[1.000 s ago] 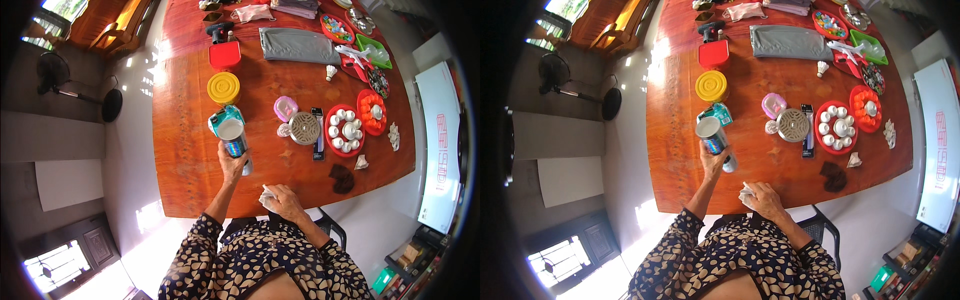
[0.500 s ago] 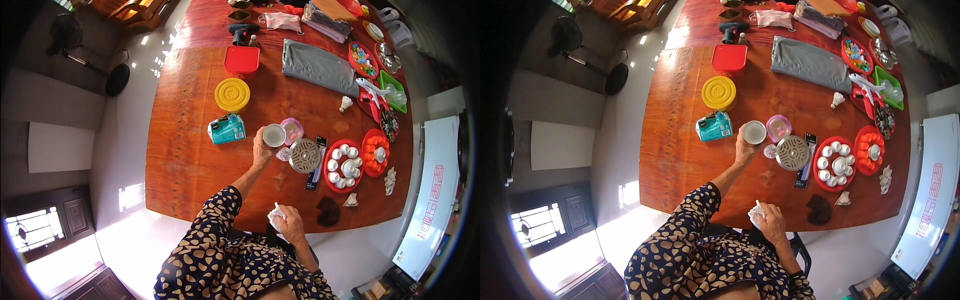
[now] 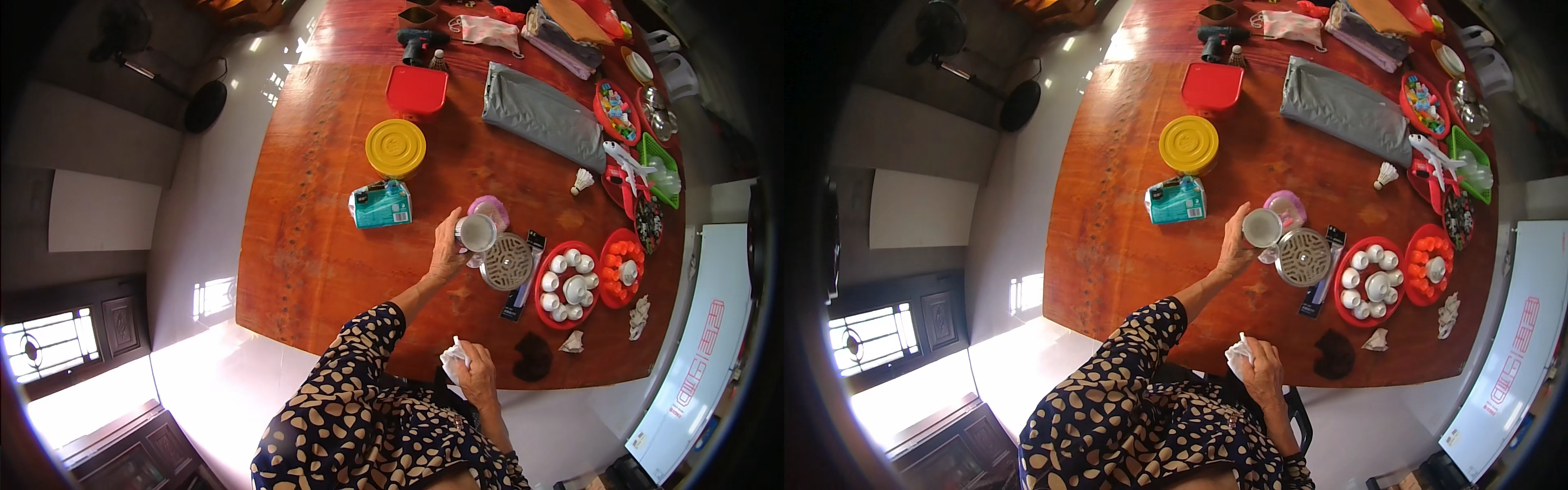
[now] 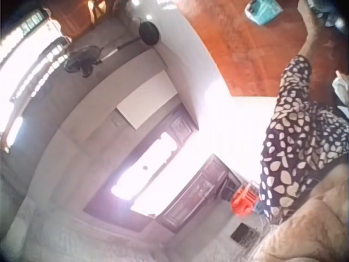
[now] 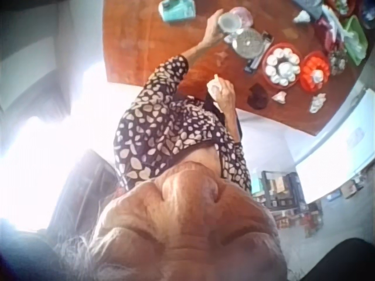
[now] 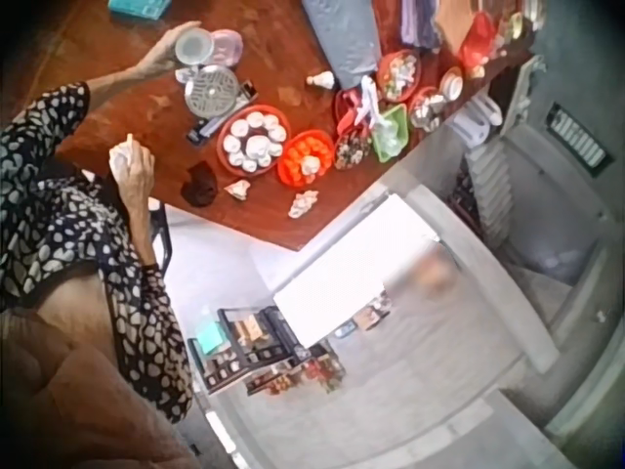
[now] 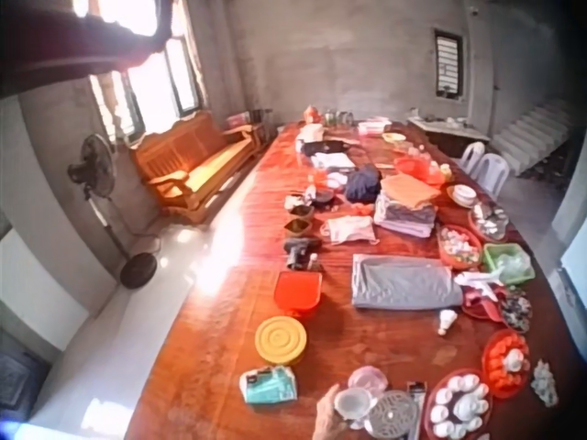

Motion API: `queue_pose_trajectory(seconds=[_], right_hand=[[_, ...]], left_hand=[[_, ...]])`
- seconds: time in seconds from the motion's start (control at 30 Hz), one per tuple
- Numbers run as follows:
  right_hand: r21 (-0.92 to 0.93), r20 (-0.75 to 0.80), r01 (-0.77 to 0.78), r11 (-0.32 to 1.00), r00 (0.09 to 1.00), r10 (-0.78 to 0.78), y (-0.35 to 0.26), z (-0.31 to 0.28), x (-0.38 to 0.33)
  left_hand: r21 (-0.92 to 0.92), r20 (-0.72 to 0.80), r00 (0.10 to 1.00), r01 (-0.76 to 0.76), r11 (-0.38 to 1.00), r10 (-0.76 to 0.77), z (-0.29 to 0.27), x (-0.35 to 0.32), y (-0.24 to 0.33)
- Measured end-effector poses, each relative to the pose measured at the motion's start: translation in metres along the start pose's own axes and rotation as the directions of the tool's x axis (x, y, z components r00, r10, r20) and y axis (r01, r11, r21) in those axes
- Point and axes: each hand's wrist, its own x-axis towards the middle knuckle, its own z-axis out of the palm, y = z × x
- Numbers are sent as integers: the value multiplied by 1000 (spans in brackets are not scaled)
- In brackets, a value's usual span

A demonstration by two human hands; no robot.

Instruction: The person wipes several small household items on a wooden table using a white cloth. They clean a metal strainer, a small plastic container, a cylindrical canister, a rectangular box, and a yellow-lidded container, handling each item one at a time and wiping all visible surfaces.

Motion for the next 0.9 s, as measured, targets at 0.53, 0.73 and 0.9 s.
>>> queue_pose_trajectory(seconds=[0.53,0.73,0.9], right_hand=[[-11,65,-75,997,995,76,6,22,-17],[-24,48,-106,994,993,107,10,38,-25],[-4,37,-100,995,994,100,-1,45,-19]], left_hand=[[757,-188,980,190,625,-69,-137,51,-109],[868,-31,908,232,438,-419,-167,71,-104],[811,18,803,337,478,-596,-174,25,-116]])
